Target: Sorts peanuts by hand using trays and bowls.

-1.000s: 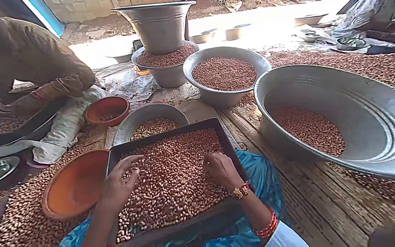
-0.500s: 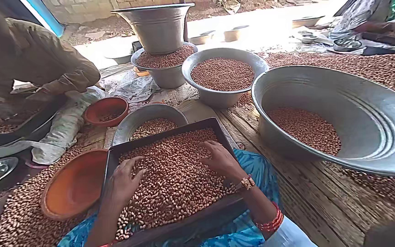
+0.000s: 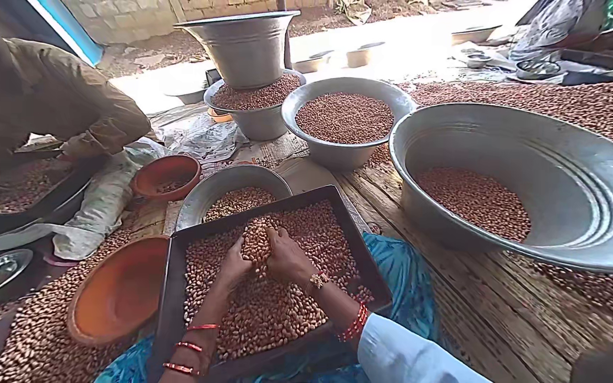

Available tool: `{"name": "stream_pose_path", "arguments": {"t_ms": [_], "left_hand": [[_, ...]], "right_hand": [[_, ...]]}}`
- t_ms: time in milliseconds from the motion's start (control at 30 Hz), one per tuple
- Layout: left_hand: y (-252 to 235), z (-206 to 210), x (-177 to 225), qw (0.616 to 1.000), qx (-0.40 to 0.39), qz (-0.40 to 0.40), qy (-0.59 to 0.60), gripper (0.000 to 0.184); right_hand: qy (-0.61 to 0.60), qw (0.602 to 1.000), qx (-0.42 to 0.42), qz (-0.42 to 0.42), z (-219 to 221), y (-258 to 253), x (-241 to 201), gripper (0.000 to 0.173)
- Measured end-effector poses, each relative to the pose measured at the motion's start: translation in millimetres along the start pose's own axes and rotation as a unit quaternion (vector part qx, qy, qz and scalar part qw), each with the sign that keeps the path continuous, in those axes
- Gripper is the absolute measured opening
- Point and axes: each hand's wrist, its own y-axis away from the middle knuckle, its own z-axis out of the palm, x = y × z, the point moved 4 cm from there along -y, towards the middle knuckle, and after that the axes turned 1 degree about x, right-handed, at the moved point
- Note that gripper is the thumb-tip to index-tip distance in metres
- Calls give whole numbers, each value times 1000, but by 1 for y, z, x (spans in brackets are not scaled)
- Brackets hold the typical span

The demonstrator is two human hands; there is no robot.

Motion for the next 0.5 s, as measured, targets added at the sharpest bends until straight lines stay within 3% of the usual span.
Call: {"name": "stream_pose_path", "arguments": {"t_ms": [100,200,267,367,500], "left_hand": [[15,-3,1,960,41,-46,274,47],[23,-12,6,922,84,-85,368,40],[28,-23,12,927,96,-56,359,46],[28,-44,12,958,69,67,269,57],[30,-67,0,980,75,163,87,47]], "right_hand": [[-57,991,-3,-118,-11,10,-14,58],[-79,979,42,-186,-37,15,-12,40],[-46,982,94,-160,-60,17,0,34],[30,986,142,-83,-90,25,26,28],[106,985,138,18,-112,43,57,25]]}}
